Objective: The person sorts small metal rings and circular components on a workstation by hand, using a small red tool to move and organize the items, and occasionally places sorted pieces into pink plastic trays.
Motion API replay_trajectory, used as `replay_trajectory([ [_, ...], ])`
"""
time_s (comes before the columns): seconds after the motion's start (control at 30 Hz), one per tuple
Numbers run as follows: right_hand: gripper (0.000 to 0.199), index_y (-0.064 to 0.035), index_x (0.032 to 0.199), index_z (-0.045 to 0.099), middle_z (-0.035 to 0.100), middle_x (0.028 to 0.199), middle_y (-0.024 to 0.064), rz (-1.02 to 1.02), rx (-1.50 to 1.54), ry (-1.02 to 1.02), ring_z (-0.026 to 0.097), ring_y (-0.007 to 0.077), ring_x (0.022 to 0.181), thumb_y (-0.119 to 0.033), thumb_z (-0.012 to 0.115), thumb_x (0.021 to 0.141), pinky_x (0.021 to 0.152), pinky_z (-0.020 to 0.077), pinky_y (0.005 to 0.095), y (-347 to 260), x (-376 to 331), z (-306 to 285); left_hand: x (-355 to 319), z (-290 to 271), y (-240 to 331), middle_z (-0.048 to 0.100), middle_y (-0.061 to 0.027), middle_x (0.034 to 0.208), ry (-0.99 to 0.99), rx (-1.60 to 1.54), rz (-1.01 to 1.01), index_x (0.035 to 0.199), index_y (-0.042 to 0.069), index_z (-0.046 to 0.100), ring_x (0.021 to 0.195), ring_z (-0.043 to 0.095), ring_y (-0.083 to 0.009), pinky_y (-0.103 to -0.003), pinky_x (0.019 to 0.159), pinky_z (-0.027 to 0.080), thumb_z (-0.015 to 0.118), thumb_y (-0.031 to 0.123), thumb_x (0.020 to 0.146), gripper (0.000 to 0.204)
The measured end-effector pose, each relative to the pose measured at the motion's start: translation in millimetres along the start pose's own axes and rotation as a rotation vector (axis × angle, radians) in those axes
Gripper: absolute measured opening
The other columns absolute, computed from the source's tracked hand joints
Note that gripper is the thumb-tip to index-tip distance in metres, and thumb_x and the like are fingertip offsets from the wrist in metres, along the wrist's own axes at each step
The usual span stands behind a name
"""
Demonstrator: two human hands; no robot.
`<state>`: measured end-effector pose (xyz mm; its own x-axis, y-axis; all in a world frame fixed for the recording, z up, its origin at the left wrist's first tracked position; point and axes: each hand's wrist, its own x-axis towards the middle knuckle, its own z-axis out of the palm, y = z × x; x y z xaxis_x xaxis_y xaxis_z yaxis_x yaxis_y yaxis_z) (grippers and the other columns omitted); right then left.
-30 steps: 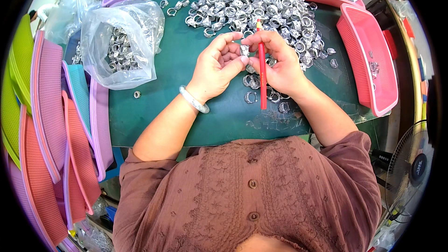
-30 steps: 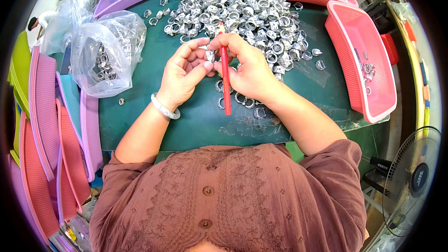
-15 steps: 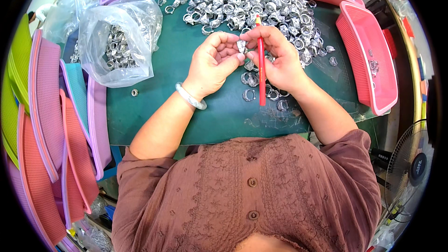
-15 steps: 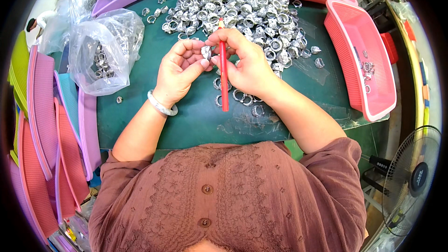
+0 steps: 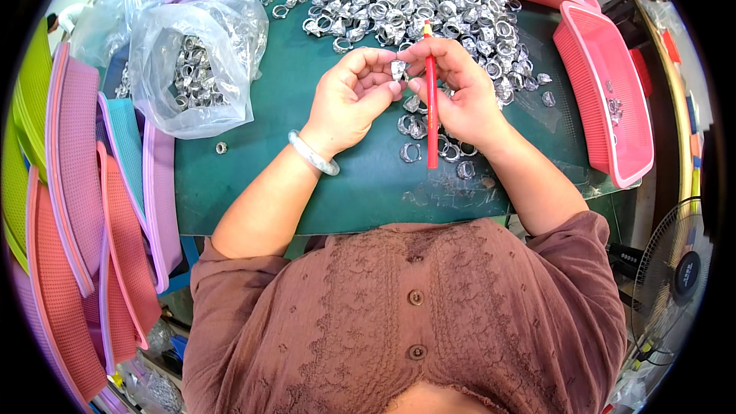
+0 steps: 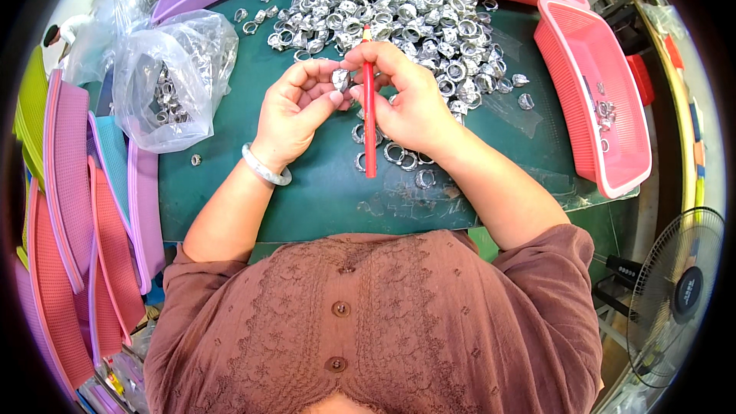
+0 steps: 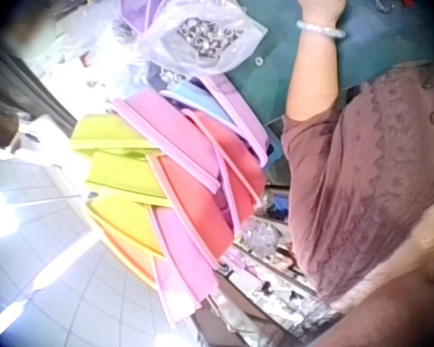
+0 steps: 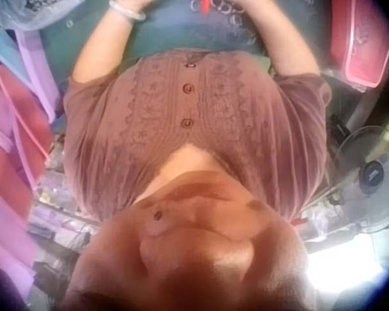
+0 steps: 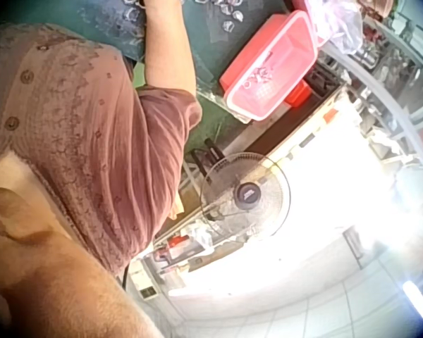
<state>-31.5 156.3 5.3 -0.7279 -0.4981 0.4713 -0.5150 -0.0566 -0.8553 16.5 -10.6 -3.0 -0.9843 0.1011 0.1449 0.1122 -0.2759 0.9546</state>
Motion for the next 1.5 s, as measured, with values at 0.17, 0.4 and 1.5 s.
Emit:
replay_trajectory([
  [0.17, 0.035, -0.0041, 0.107, 0.051, 0.057, 0.099, 0.0067, -0.001, -0.004, -0.008, 0.059, 0.0134, 0.084, 0.008, 0.058, 0.075, 0.067, 0.0487, 0.0244, 0.4, 0.5, -0.4, -0.2, -1.2, -1.0, 0.057, -0.0067, 0.098, -0.004, 0.015, 0.011, 0.112, -0.002, 0.047, 0.090, 0.059, -0.0141, -0.027, 0.079, 0.050, 0.054, -0.004, 0.082, 0.030],
  [0.4, 0.034, -0.0038, 0.107, 0.051, 0.058, 0.098, 0.0065, -0.006, -0.002, 0.000, 0.058, 0.0127, 0.084, 0.008, 0.059, 0.075, 0.066, 0.0481, 0.0239, -1.3, 0.2, -0.2, -0.2, -0.7, -1.3, 0.056, -0.0068, 0.098, 0.002, 0.007, 0.005, 0.111, -0.001, 0.047, 0.090, 0.058, -0.0140, -0.027, 0.079, 0.050, 0.054, -0.005, 0.082, 0.030],
  [1.5, 0.032, -0.0038, 0.106, 0.052, 0.059, 0.094, 0.0068, 0.000, 0.002, 0.037, 0.058, 0.0123, 0.080, 0.003, 0.062, 0.076, 0.068, 0.0478, 0.0241, -0.1, -0.8, 1.5, -1.1, 4.1, -1.9, 0.054, -0.0048, 0.098, 0.014, 0.054, 0.062, 0.111, 0.001, 0.048, 0.092, 0.055, -0.0110, -0.025, 0.082, 0.048, 0.058, -0.007, 0.077, 0.036],
])
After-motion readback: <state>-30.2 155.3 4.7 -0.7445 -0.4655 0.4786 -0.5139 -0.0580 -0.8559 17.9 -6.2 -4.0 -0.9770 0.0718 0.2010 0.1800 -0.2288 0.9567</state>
